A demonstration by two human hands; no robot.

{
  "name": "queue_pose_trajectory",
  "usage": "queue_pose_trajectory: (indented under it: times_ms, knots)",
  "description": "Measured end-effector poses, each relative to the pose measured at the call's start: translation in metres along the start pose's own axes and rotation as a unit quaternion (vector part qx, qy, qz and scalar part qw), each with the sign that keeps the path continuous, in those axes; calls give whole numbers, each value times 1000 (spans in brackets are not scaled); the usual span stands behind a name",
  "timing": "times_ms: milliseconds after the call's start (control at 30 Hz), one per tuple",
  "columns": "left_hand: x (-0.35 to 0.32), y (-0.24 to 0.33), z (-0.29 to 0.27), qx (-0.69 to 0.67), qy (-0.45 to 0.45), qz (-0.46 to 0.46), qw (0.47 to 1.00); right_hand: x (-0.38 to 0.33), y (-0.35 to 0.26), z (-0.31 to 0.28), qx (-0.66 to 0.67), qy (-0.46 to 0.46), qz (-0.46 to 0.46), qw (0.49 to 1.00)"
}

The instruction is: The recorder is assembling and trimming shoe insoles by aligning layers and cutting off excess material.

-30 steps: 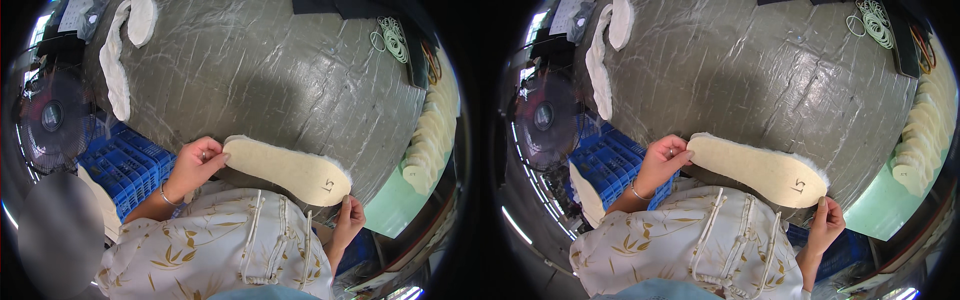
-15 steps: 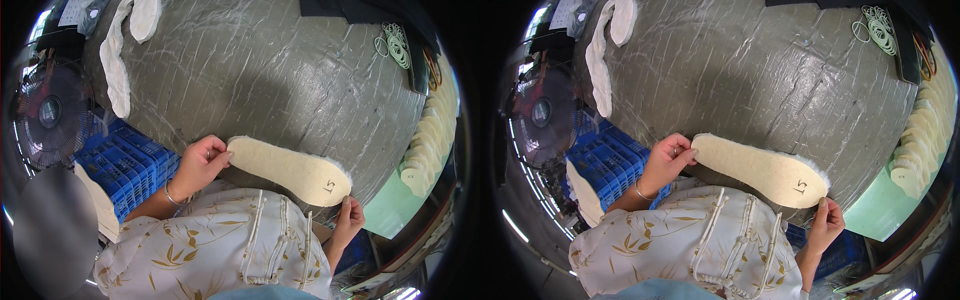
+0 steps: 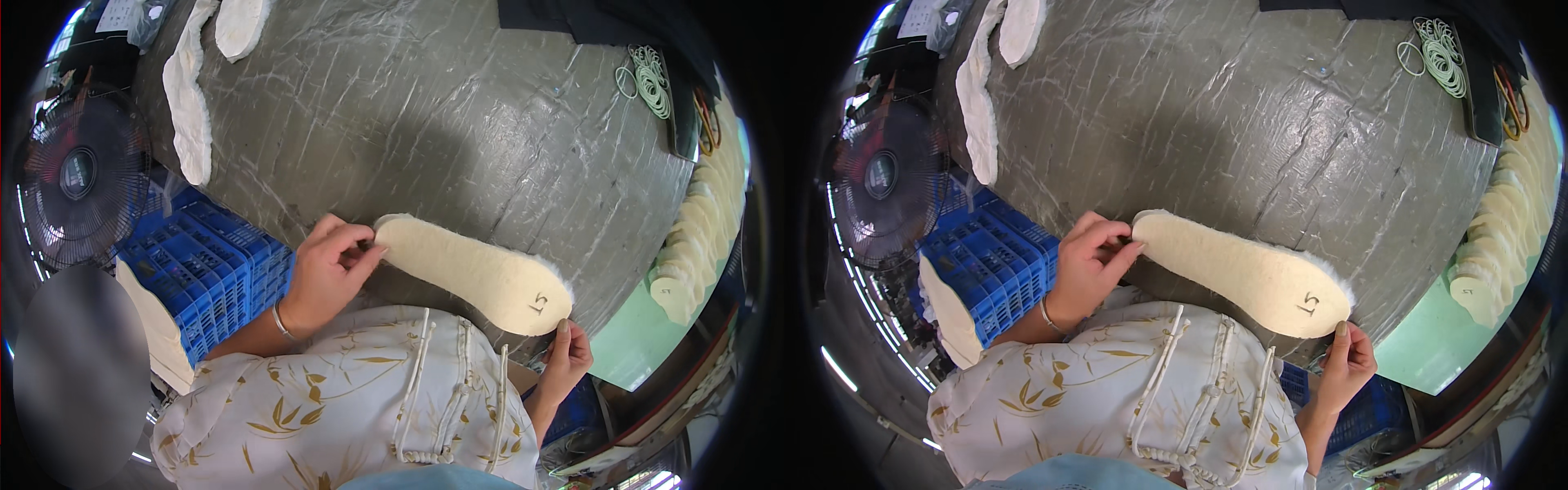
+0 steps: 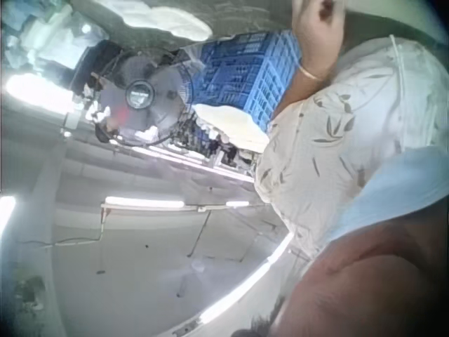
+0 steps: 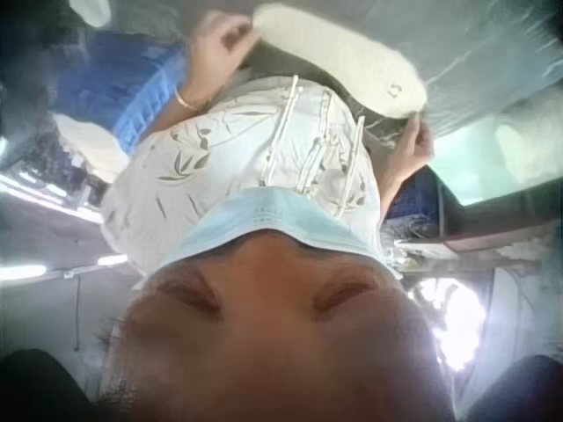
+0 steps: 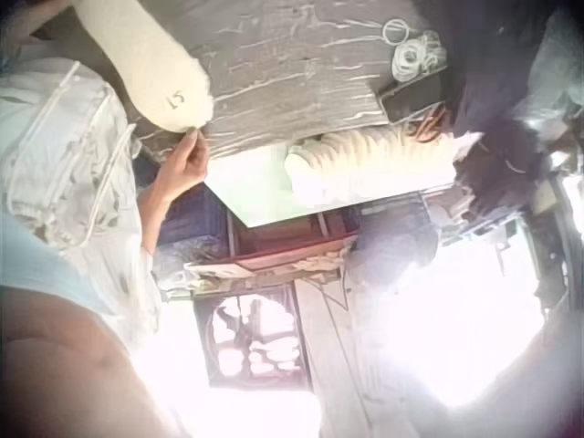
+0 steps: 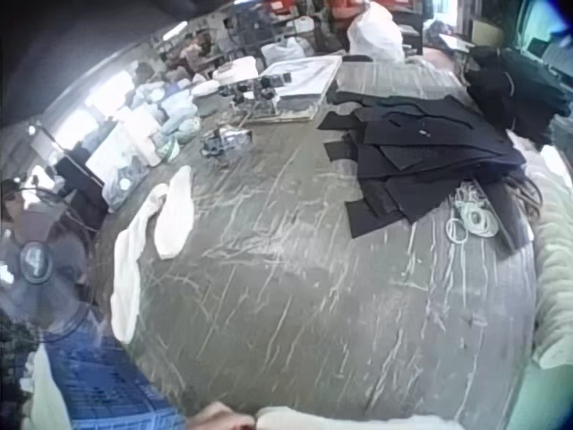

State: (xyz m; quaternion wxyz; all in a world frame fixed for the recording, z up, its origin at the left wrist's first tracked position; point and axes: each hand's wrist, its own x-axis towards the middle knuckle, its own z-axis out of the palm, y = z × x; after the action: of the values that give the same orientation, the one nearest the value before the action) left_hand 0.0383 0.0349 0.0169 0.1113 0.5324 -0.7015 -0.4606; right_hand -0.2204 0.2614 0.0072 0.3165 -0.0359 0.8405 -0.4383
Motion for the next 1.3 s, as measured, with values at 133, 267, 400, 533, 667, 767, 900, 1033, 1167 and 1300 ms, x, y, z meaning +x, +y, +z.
queue_pose_trajectory:
  times_ms: [133,267,400,533,667,767,900,1033,1167,1300]
  knots:
    - [1,-13,-3,6,32,6,999,-1,-2,-1,-5,1,-1,1000]
    - [0,-12,-4,7,35,28,999,0,0,-1,3,-3,-1,1000]
    - [-1,-19,-6,-114,-7,-60,992,3,3,0,21,4,8,1000]
    - [14,-4,3,-146,-36,-67,986,-2,-3,-8,-4,15,39,999]
    - [22,3,-3,21,-20,27,999,4,-3,-7,57,-51,9,997]
    - [34,23,6,119,-60,203,970,6,15,-13,99,-80,-114,985]
    - [45,78,33,129,-152,276,940,2,9,-22,12,-53,-332,942]
    - [48,122,59,146,-237,411,868,2,1,-25,-49,18,-463,885]
    - [40,142,66,143,-267,447,842,0,-4,-26,-37,21,-507,861]
    - [30,146,62,126,-211,468,849,-11,-19,-28,21,-5,-469,883]
